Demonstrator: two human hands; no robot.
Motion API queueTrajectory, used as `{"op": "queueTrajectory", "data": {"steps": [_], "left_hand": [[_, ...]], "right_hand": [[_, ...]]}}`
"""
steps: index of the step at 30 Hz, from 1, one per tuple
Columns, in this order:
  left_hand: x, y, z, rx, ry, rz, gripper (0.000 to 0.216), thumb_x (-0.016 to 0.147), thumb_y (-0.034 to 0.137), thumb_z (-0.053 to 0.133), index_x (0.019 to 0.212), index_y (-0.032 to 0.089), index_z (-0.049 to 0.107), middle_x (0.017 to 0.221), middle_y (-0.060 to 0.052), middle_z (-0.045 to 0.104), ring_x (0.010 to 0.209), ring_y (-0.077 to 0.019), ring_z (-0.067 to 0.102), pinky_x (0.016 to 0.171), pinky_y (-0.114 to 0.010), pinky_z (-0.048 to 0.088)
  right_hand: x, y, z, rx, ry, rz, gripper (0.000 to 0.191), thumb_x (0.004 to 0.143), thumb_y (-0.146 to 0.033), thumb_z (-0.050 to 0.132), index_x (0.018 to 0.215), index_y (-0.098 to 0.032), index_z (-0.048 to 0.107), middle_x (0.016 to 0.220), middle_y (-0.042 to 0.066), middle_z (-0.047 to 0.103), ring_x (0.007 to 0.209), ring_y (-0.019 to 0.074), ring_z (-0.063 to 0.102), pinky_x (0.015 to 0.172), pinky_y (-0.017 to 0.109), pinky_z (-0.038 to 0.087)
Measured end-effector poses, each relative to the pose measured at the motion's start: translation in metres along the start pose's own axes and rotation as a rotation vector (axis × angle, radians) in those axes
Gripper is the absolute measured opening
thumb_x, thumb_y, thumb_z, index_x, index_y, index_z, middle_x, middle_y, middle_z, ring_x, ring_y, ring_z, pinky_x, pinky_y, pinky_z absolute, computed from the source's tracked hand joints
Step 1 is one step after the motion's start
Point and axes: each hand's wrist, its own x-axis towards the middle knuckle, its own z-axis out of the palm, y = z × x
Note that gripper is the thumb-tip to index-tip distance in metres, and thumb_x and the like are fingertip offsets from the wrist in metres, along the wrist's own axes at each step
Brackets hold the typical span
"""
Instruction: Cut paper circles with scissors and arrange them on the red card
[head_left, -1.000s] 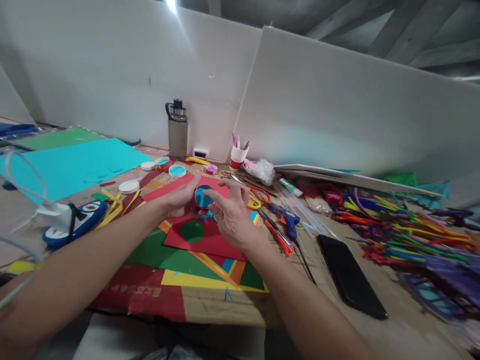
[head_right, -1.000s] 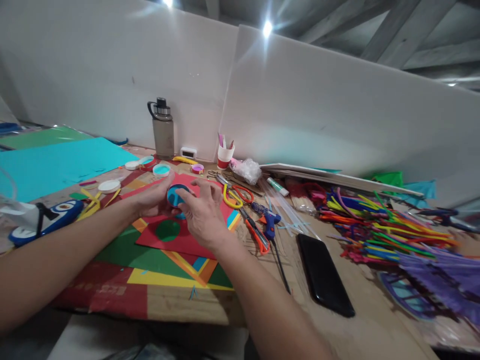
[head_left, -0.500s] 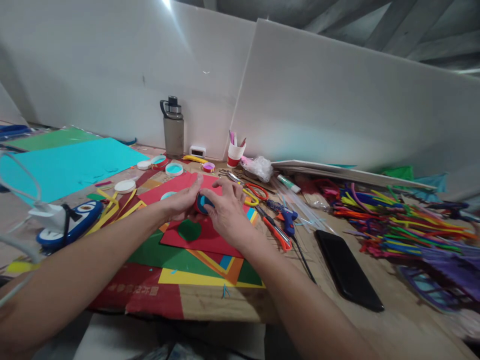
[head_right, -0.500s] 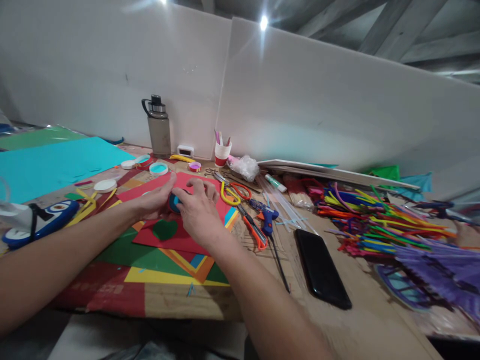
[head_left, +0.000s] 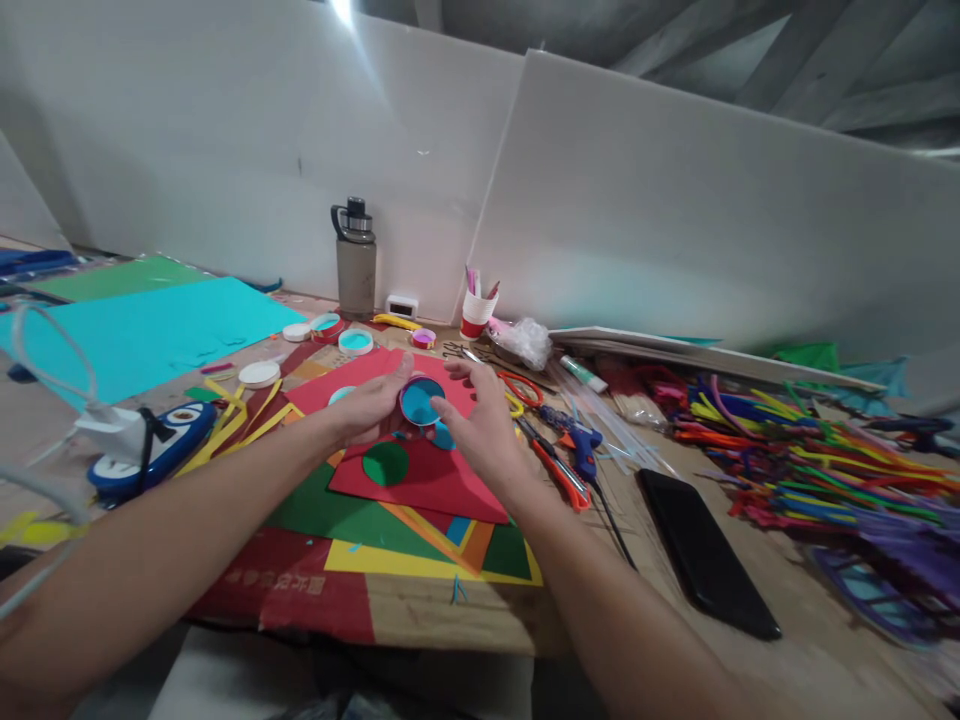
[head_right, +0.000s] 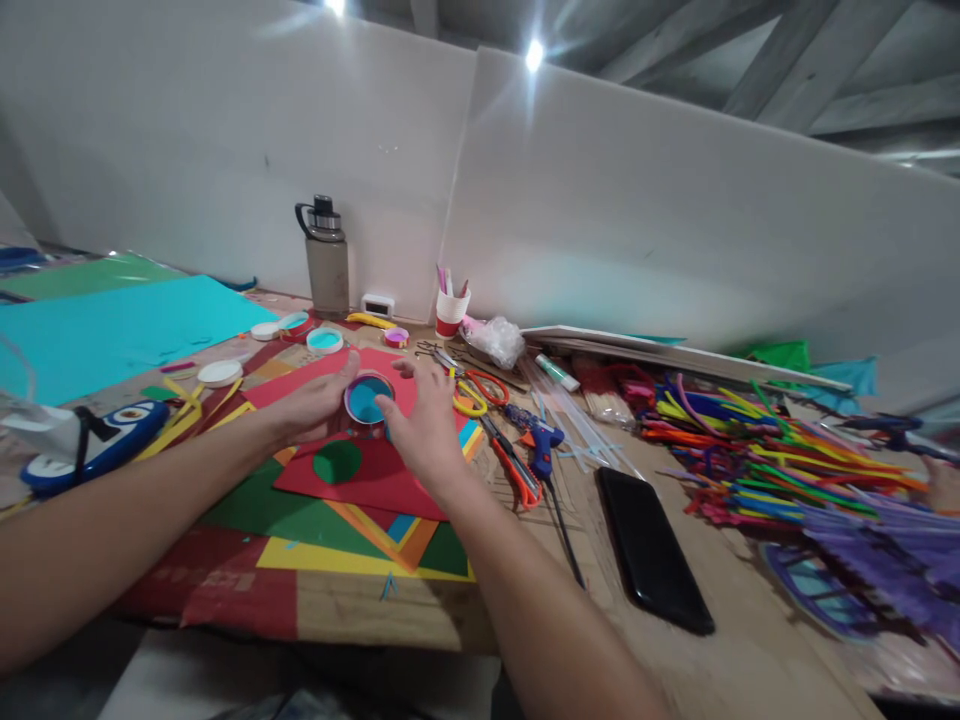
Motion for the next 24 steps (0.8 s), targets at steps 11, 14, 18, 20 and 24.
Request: {"op": "queueTrajectory", "data": {"steps": [11, 14, 18, 20, 24], "left_hand": [[0.000, 0.000, 0.010, -0.053, -0.087, 0.044, 0.053, 0.089, 0.062, 0.045, 0.087, 0.014, 0.068, 0.082, -0.012, 0.071, 0.071, -0.0207, 0.067, 0.065, -0.034, 0.057], [-0.003, 0.004, 0.013, -0.059, -0.122, 0.027, 0.038, 0.087, 0.050, 0.058, 0.086, 0.013, 0.068, 0.084, -0.012, 0.071, 0.077, -0.0221, 0.068, 0.071, -0.037, 0.058], [-0.005, 0.006, 0.017, 0.040, -0.082, 0.045, 0.012, 0.075, 0.019, 0.069, 0.086, 0.013, 0.067, 0.085, -0.008, 0.071, 0.076, -0.0183, 0.068, 0.074, -0.034, 0.059], [-0.006, 0.005, 0.020, 0.085, -0.043, 0.065, 0.015, 0.074, 0.014, 0.065, 0.090, 0.014, 0.066, 0.087, -0.007, 0.071, 0.076, -0.0182, 0.069, 0.071, -0.034, 0.059], [-0.005, 0.004, 0.021, 0.138, 0.021, 0.091, 0.022, 0.074, 0.014, 0.062, 0.096, 0.015, 0.065, 0.090, -0.009, 0.072, 0.078, -0.0216, 0.071, 0.067, -0.035, 0.060]], "right_hand": [[0.000, 0.000, 0.003, 0.003, -0.029, 0.137, 0.039, 0.072, -0.014, 0.062, 0.111, -0.018, 0.058, 0.111, 0.008, 0.062, 0.102, 0.0228, 0.054, 0.092, 0.042, 0.045], [0.001, 0.005, 0.004, 0.085, -0.028, 0.212, 0.037, 0.073, -0.018, 0.062, 0.109, -0.018, 0.057, 0.108, 0.008, 0.062, 0.095, 0.0206, 0.056, 0.087, 0.039, 0.048], [0.004, 0.013, 0.006, 0.225, -0.040, 0.277, 0.034, 0.074, -0.026, 0.063, 0.106, -0.019, 0.056, 0.100, 0.005, 0.061, 0.085, 0.0179, 0.058, 0.077, 0.034, 0.051], [0.004, 0.016, 0.007, 0.277, -0.047, 0.267, 0.031, 0.077, -0.031, 0.061, 0.105, -0.019, 0.056, 0.099, 0.005, 0.061, 0.085, 0.0177, 0.058, 0.075, 0.034, 0.051], [0.005, 0.016, 0.007, 0.311, -0.032, 0.218, 0.030, 0.083, -0.040, 0.059, 0.105, -0.020, 0.056, 0.097, 0.005, 0.060, 0.087, 0.0177, 0.058, 0.077, 0.033, 0.050]]}}
